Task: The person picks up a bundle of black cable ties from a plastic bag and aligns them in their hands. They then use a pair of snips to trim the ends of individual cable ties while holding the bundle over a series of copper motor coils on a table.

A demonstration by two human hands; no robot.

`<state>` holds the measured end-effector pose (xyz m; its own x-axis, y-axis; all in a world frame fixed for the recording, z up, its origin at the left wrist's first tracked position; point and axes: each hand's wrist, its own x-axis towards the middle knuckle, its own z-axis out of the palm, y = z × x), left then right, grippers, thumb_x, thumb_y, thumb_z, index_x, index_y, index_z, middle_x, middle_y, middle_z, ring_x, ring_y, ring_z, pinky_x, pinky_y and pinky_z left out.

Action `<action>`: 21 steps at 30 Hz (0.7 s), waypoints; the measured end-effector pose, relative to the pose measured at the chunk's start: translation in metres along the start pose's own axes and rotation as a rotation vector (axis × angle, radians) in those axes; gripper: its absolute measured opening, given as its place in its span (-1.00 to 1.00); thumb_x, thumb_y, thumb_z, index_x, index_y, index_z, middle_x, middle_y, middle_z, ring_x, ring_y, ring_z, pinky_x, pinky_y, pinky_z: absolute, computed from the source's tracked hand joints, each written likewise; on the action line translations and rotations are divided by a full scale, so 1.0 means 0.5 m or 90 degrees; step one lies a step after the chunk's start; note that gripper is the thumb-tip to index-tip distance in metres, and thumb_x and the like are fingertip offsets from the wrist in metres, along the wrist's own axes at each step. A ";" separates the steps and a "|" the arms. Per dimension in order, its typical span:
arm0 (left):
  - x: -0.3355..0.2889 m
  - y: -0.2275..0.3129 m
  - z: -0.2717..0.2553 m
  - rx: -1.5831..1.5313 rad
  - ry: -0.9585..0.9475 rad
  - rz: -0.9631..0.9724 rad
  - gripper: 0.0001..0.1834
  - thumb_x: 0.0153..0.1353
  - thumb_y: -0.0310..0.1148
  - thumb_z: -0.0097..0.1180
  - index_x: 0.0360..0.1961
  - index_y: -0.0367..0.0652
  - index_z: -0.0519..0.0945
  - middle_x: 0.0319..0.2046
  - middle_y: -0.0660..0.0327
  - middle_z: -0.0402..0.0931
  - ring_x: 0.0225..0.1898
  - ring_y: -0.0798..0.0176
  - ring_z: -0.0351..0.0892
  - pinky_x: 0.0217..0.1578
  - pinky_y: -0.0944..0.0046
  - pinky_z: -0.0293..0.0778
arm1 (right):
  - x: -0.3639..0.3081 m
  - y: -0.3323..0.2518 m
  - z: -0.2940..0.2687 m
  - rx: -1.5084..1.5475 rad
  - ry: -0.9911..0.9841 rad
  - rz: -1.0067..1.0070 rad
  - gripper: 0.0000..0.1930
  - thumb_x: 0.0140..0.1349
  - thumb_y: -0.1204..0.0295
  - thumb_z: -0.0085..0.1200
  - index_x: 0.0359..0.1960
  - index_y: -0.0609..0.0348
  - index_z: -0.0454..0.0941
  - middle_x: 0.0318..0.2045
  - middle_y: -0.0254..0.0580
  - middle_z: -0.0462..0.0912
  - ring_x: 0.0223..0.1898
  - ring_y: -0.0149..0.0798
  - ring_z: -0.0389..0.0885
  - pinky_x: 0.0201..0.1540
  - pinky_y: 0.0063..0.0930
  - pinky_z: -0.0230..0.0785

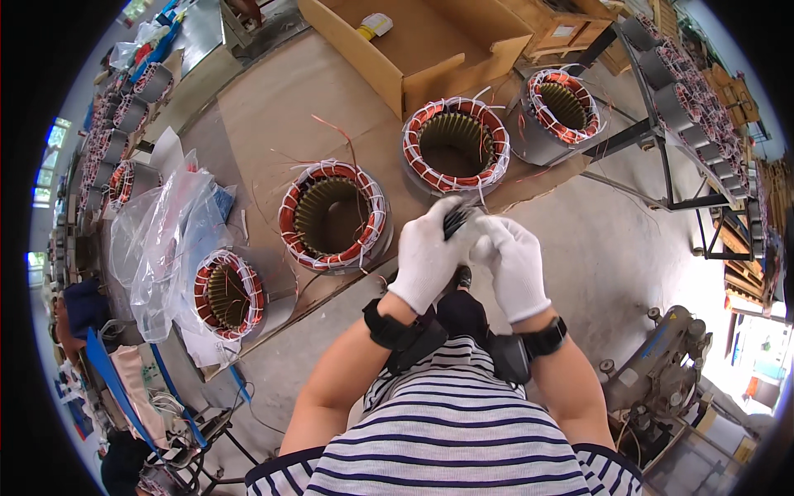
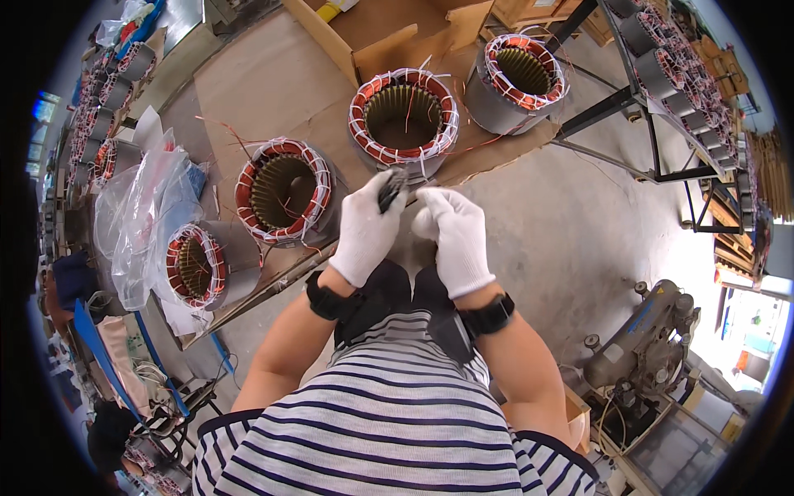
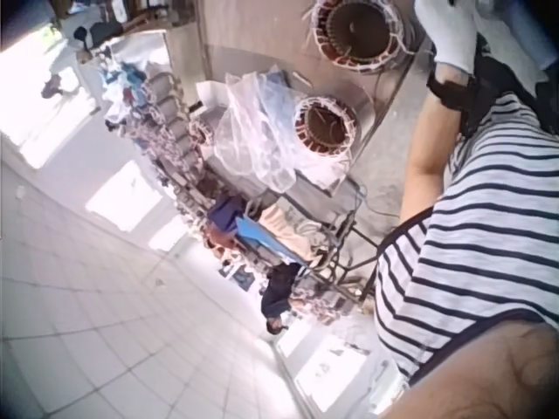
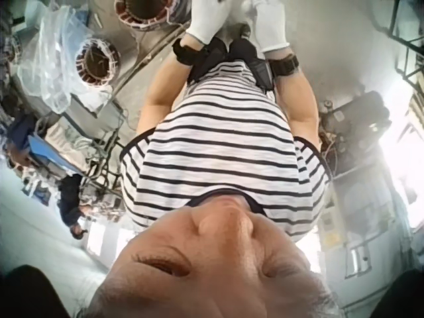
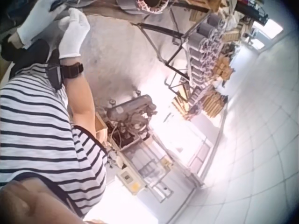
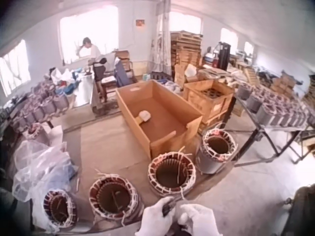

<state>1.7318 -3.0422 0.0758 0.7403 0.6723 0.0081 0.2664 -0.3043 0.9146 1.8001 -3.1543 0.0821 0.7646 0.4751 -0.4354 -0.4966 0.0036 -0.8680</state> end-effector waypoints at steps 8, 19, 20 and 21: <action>-0.060 0.059 -0.073 -0.077 -0.307 0.037 -0.84 0.13 -0.46 0.16 -0.27 -0.26 0.52 -0.58 0.11 0.49 -0.57 0.29 0.47 -0.41 0.29 0.44 | -0.098 -0.056 -0.079 -0.416 -0.164 -0.276 -0.67 0.11 0.53 0.10 -0.04 0.32 0.50 -0.06 -0.10 0.52 -0.02 -0.31 0.48 -0.01 -0.51 0.35; 0.002 0.165 0.081 -0.100 -0.464 -0.059 -0.77 0.12 -0.41 0.18 -0.21 -0.29 0.54 -0.49 0.12 0.57 -0.45 0.37 0.50 -0.35 0.31 0.43 | 0.001 -0.139 -0.211 -0.185 -0.310 -0.264 -0.94 0.10 0.63 0.14 -0.39 0.27 0.54 -0.16 -0.18 0.52 -0.14 -0.33 0.48 -0.05 -0.49 0.33; 0.011 0.174 0.105 -0.090 -0.424 -0.085 -0.78 0.12 -0.41 0.18 -0.23 -0.29 0.54 -0.49 0.13 0.57 -0.45 0.40 0.49 -0.36 0.33 0.43 | 0.019 -0.151 -0.228 -0.138 -0.290 -0.215 -0.96 0.12 0.62 0.13 -0.38 0.28 0.54 -0.17 -0.19 0.52 -0.14 -0.36 0.48 -0.05 -0.48 0.33; 0.023 0.196 0.125 -0.088 -0.383 -0.104 -0.84 0.15 -0.43 0.15 -0.28 -0.30 0.54 -0.53 0.19 0.55 -0.48 0.47 0.43 -0.42 0.38 0.39 | 0.038 -0.164 -0.245 -0.092 -0.271 -0.165 -0.97 0.13 0.61 0.12 -0.38 0.29 0.55 -0.18 -0.20 0.53 -0.15 -0.38 0.47 -0.05 -0.48 0.33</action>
<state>1.8051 -3.1066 0.1400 0.9249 0.1939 -0.3272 0.3523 -0.1127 0.9291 1.9057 -3.2535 0.1156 0.6047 0.7911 -0.0924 -0.2285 0.0612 -0.9716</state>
